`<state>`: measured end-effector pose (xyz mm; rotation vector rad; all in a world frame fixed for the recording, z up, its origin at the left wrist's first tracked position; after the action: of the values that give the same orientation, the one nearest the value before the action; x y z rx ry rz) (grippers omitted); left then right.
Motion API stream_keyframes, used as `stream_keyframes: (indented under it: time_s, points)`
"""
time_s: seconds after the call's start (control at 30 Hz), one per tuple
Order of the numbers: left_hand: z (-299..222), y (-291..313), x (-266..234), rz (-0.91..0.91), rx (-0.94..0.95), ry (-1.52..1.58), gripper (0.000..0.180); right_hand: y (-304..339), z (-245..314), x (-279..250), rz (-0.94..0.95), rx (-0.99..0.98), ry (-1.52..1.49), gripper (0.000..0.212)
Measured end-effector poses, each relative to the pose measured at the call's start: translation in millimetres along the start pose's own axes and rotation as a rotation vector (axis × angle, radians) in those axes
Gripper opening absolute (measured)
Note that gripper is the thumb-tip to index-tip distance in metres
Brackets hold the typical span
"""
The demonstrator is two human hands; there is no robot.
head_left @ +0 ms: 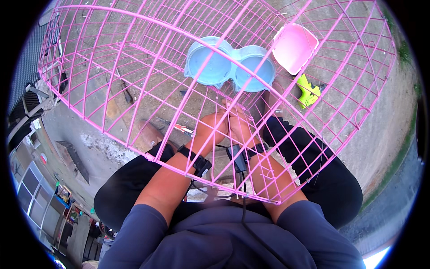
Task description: The person manipulates a pink wire pet cage by hand, using a wire or fastener to secure parts of the metal mesh while seated outdoors.
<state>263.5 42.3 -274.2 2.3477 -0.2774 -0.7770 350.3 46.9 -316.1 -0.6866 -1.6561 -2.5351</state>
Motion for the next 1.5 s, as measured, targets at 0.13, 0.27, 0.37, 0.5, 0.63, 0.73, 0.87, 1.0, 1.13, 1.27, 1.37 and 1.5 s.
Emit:
stream_keyframes:
  time_s: [0.13, 0.27, 0.37, 0.5, 0.63, 0.73, 0.87, 1.0, 1.13, 1.27, 1.37, 1.5]
  points:
    - [16.2, -5.7, -14.5, 0.178, 0.064, 0.109, 0.04, -4.7, -4.8, -6.7, 0.004, -0.036, 0.077, 0.015]
    - [47.5, -16.2, -37.9, 0.249, -0.254, 0.545, 0.042, -2.7, 0.1, -8.0, -0.074, -0.069, 0.146, 0.014]
    - [46.1, -14.3, -41.1, 0.117, -0.348, 0.797, 0.036, -1.6, 1.2, -4.5, -0.068, -0.07, 0.144, 0.013]
    - [21.4, -15.7, -32.2, 0.201, -0.403, 0.815, 0.031, -5.6, -5.4, -7.0, -0.062, -0.031, 0.085, 0.012]
    - [29.0, -19.1, -7.9, 0.129, -0.38, 0.999, 0.025, -9.0, -8.4, -9.2, -0.029, -0.031, 0.078, 0.014]
    - [33.6, -21.4, -0.1, 0.12, -0.379, 0.99, 0.023, -12.1, -11.6, -12.8, 0.031, -0.037, 0.078, 0.016]
    - [30.5, -20.3, -2.6, 0.115, -0.405, 1.006, 0.024, -9.2, -9.8, -8.5, 0.012, -0.025, 0.108, 0.018]
    - [29.3, -21.6, 1.2, 0.105, -0.442, 1.058, 0.026, -14.4, -13.6, -14.8, 0.049, -0.022, 0.118, 0.018]
    - [40.3, -23.5, 9.1, 0.024, -0.418, 1.073, 0.024, -9.4, -11.2, -10.2, -0.032, -0.032, 0.144, 0.018]
    - [23.5, -25.8, 3.9, -0.029, -0.36, 0.953, 0.022, -1.1, -5.5, -14.9, -0.127, -0.114, 0.211, 0.014]
    - [26.7, -20.7, -5.7, -0.067, -0.339, 0.877, 0.022, -4.6, -17.5, -18.6, -0.058, -0.078, 0.329, 0.018]
    - [24.6, -29.0, 0.7, -0.084, -0.298, 0.809, 0.021, -5.5, -16.3, -29.1, -0.179, -0.069, 0.467, 0.022]
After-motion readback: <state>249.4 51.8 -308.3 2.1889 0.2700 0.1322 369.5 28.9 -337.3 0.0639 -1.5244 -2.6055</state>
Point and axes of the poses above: each hand's wrist, its own y-axis away from the middle knuckle, its own x-axis out of the palm, z = x × y, the point moved 4 cm from there along -y, towards the middle knuckle, and after that the axes turned 11 degrees about y, right-handed, at the moved point
